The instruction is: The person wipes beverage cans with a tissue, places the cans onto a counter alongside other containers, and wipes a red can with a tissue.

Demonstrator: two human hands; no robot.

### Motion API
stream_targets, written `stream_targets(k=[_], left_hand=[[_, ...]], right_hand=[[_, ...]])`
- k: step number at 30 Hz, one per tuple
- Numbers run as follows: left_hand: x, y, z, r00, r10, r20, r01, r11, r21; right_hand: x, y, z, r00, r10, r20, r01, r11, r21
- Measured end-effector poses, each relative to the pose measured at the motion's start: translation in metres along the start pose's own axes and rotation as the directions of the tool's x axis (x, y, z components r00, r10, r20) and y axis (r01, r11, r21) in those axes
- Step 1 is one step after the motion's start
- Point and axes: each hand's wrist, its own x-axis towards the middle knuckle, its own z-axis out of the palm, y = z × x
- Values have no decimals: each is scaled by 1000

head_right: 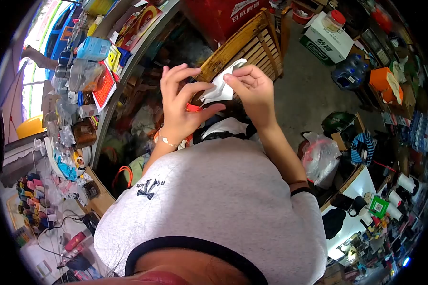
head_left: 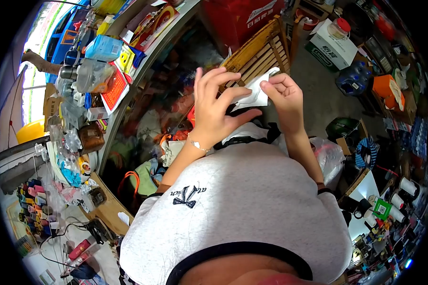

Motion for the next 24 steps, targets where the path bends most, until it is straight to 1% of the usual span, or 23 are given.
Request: stream_targets(k=[2,4,5,6,7,8,10,11,12,13,14,15,16,18,19,20,22,23,24], left_hand=[[-3,-9,5,999,37,-29,-36,999,24],[-4,-18,5,991,-32,-132,22,996,-81],[-3,-18,1,977,-154,-149,119,969,-218],[-3,-22,-2,957,-249,-146,183,914,-362],[-3,-27,-6,913,-390,-118,273,801,-533],[-3,-30,-9,854,-517,-64,341,648,-681],[1,-35,-18,778,-628,-6,382,481,-789],[3,-37,-22,773,-634,25,395,449,-802],[2,-42,-22,774,-633,28,396,448,-801],[0,-47,-22,776,-629,55,409,434,-803],[-1,-49,-21,777,-625,81,421,419,-804],[2,-46,-24,765,-634,113,441,386,-810],[1,-48,-25,764,-635,116,443,385,-810],[1,-51,-26,716,-669,200,489,275,-828],[2,-50,-26,704,-679,209,496,259,-829],[2,-51,-25,704,-679,208,497,261,-827],[0,-53,-20,732,-667,135,453,329,-828],[0,-53,-20,734,-672,93,468,402,-787],[0,-52,-19,738,-673,52,482,471,-739]], right_hand=[[-2,-3,6,1000,-9,-7,9,1000,27],[-2,-2,4,1000,-22,-4,22,1000,-10],[-3,-2,3,1000,-31,2,31,999,-44],[-3,-4,1,1000,-29,2,29,999,-44],[-2,-6,-3,999,-15,50,20,995,-95],[-1,-8,-8,995,1,98,13,989,-145],[2,-10,-20,993,31,118,-10,985,-172],[3,-14,-25,988,96,120,-79,987,-138],[3,-17,-27,980,159,124,-146,984,-102],[3,-17,-26,977,177,121,-173,984,-43],[3,-18,-27,977,177,117,-174,984,-42],[4,-21,-30,964,212,158,-209,977,-34],[3,-22,-31,948,246,200,-245,969,-27],[3,-21,-31,955,246,167,-242,969,-40],[3,-20,-30,960,244,135,-239,969,-54],[3,-19,-31,960,244,137,-240,970,-52],[4,-13,-34,954,233,188,-247,967,55],[4,-9,-34,954,233,188,-248,967,56],[5,-6,-33,956,209,206,-239,961,138]])
